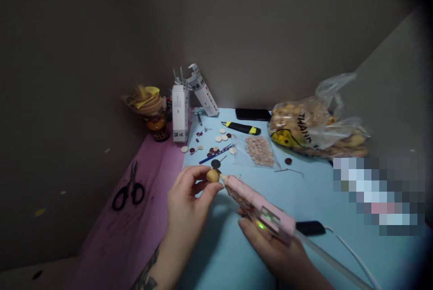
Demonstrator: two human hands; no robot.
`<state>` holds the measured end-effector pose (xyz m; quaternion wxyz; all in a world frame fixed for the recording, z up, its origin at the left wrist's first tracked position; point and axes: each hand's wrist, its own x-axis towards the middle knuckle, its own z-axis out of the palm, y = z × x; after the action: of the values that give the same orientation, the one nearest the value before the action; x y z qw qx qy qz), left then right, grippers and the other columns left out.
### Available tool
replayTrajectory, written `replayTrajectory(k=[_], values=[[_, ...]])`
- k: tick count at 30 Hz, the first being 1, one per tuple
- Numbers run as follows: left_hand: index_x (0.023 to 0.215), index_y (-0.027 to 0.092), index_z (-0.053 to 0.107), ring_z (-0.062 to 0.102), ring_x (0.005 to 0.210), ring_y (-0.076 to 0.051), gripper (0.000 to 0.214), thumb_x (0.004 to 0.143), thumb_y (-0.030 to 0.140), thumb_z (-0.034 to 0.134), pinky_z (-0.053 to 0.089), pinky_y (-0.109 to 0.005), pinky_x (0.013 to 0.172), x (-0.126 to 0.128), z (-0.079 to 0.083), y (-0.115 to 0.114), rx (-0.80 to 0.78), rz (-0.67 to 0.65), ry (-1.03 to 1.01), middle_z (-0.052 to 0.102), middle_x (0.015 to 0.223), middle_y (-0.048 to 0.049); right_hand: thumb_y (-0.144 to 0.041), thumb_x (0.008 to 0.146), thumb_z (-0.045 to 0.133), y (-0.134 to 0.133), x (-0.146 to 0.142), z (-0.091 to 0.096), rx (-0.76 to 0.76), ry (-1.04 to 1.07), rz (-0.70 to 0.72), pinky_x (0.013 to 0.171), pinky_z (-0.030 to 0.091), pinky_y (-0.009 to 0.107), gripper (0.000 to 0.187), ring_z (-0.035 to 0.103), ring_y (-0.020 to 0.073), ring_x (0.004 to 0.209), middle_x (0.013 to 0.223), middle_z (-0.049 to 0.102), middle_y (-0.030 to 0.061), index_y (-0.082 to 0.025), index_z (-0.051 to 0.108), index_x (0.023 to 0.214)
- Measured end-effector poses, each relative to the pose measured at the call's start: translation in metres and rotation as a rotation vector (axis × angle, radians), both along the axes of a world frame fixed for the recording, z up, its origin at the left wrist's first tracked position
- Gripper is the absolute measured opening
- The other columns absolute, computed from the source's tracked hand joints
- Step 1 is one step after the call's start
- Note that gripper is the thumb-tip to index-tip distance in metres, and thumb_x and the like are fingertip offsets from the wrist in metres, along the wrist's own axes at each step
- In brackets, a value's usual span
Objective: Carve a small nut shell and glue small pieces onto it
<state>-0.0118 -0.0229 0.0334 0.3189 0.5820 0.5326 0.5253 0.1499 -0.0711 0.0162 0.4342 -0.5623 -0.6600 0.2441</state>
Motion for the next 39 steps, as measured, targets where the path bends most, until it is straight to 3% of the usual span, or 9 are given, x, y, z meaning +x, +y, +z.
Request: replayTrajectory(k=[3,8,11,18,25,39], values=[[0.092,0.020,0.065,0.067,0.077,-0.013,0.018,0.075,0.021,0.071,0.057,-0.021,0.067,0.000,-0.001,0.000,-0.027,0.002,-0.019,0.069,0.087,-0.0024,-0.025,0.079,0.055,0.001,0.000,0.002,-0.036,0.053,0.084,0.079,0.061,0.030,0.033,0.072,0.0231,0.091,0.095,0.076,0.0079,-0.021,0.069,0.110],[0.091,0.020,0.065,0.067,0.078,-0.014,0.019,0.075,0.024,0.072,0.056,-0.022,0.068,0.000,-0.003,0.000,-0.077,0.008,-0.056,0.070,0.087,-0.0023,-0.025,0.077,0.055,0.000,-0.002,0.004,-0.055,0.049,-0.006,0.063,0.060,0.025,0.017,0.071,0.0195,0.066,0.072,0.074,0.0021,-0.023,0.070,0.084],[0.091,0.020,0.064,0.067,0.078,-0.015,0.019,0.074,0.025,0.072,0.056,-0.023,0.068,0.000,-0.003,0.000,-0.099,0.014,-0.079,0.070,0.087,-0.0027,-0.024,0.077,0.054,0.000,-0.003,0.007,-0.029,0.016,-0.003,0.060,0.059,0.023,0.016,0.070,0.0183,0.061,0.069,0.073,0.0011,-0.024,0.069,0.080],[0.090,0.019,0.064,0.067,0.077,-0.016,0.021,0.074,0.030,0.072,0.055,-0.025,0.068,0.000,-0.002,0.000,-0.132,0.024,-0.102,0.070,0.085,-0.0033,-0.023,0.077,0.056,0.002,0.002,0.001,0.003,-0.056,0.043,0.063,0.058,0.022,0.015,0.071,0.0171,0.065,0.073,0.073,0.0017,-0.023,0.070,0.085],[0.088,0.019,0.064,0.065,0.075,-0.014,0.020,0.074,0.031,0.073,0.054,-0.022,0.066,0.001,0.000,-0.001,-0.145,0.037,-0.128,0.070,0.083,-0.0016,-0.023,0.081,0.055,0.000,0.003,-0.006,-0.035,-0.077,0.109,0.068,0.060,0.027,0.026,0.072,0.0206,0.074,0.078,0.073,0.0038,-0.022,0.067,0.104],[0.085,0.018,0.065,0.062,0.070,-0.012,0.021,0.073,0.033,0.073,0.051,-0.021,0.064,0.001,0.001,0.000,-0.205,0.040,-0.216,0.069,0.077,-0.0008,-0.019,0.082,0.055,-0.001,0.001,-0.003,0.063,-0.106,0.105,0.068,0.060,0.026,0.035,0.072,0.0212,0.078,0.089,0.073,0.0067,-0.021,0.063,0.115]])
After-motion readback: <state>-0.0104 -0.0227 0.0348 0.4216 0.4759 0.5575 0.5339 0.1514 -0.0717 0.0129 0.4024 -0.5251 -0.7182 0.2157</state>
